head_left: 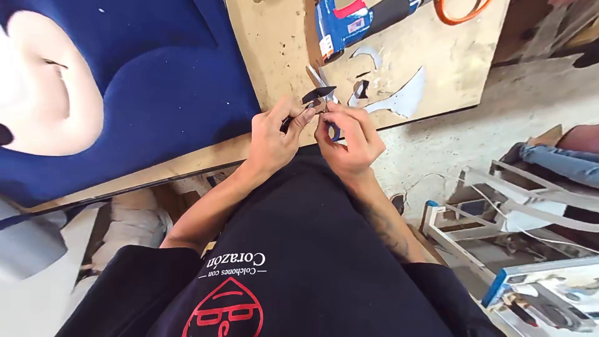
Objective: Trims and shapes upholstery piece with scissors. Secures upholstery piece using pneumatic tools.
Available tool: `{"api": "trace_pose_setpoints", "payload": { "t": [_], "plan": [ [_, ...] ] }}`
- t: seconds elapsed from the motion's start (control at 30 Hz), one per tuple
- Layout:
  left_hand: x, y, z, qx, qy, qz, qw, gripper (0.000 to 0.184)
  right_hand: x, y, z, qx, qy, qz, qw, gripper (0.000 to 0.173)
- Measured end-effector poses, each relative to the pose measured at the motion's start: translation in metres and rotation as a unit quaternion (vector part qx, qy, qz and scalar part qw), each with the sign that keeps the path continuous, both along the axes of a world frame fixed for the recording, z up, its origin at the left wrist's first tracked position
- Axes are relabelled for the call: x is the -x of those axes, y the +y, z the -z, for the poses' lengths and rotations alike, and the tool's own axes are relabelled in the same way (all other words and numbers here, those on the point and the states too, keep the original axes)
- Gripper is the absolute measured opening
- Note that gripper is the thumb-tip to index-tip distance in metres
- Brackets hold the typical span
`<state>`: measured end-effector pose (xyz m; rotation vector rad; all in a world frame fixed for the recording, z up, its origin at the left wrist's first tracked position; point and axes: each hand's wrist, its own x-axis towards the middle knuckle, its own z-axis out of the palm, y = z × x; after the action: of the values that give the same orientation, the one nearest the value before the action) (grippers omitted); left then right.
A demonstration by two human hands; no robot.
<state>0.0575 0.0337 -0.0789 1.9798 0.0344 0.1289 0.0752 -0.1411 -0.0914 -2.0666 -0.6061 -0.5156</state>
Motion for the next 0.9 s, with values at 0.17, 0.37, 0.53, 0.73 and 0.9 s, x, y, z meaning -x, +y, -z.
{"api": "trace_pose_setpoints", "payload": {
  "t": [0.17,0.37,0.53,0.73,0.9],
  "plan": [
    [0.006,-0.002,-0.026,0.015,0.017,-0.009,1.0,0.016,-0.004,-0.001,-0.03,0.015,0.005,0.002,1.0,0.027],
    [0.002,-0.004,-0.039,0.117,0.014,-0.002,0.993,0.014,-0.006,-0.004,-0.042,-0.026,-0.031,-0.02,0.999,0.023],
    [0.004,-0.001,-0.048,0.162,0.037,0.001,0.986,0.013,-0.006,-0.012,-0.044,0.002,-0.085,-0.06,0.995,0.017],
    [0.006,-0.004,-0.047,0.151,0.026,-0.009,0.988,0.012,-0.006,-0.015,-0.04,0.033,-0.121,-0.064,0.99,0.018],
    [0.001,-0.01,-0.04,0.077,-0.006,-0.04,0.996,0.013,-0.008,-0.003,-0.04,-0.002,-0.062,-0.013,0.998,0.015]
  ]
}}
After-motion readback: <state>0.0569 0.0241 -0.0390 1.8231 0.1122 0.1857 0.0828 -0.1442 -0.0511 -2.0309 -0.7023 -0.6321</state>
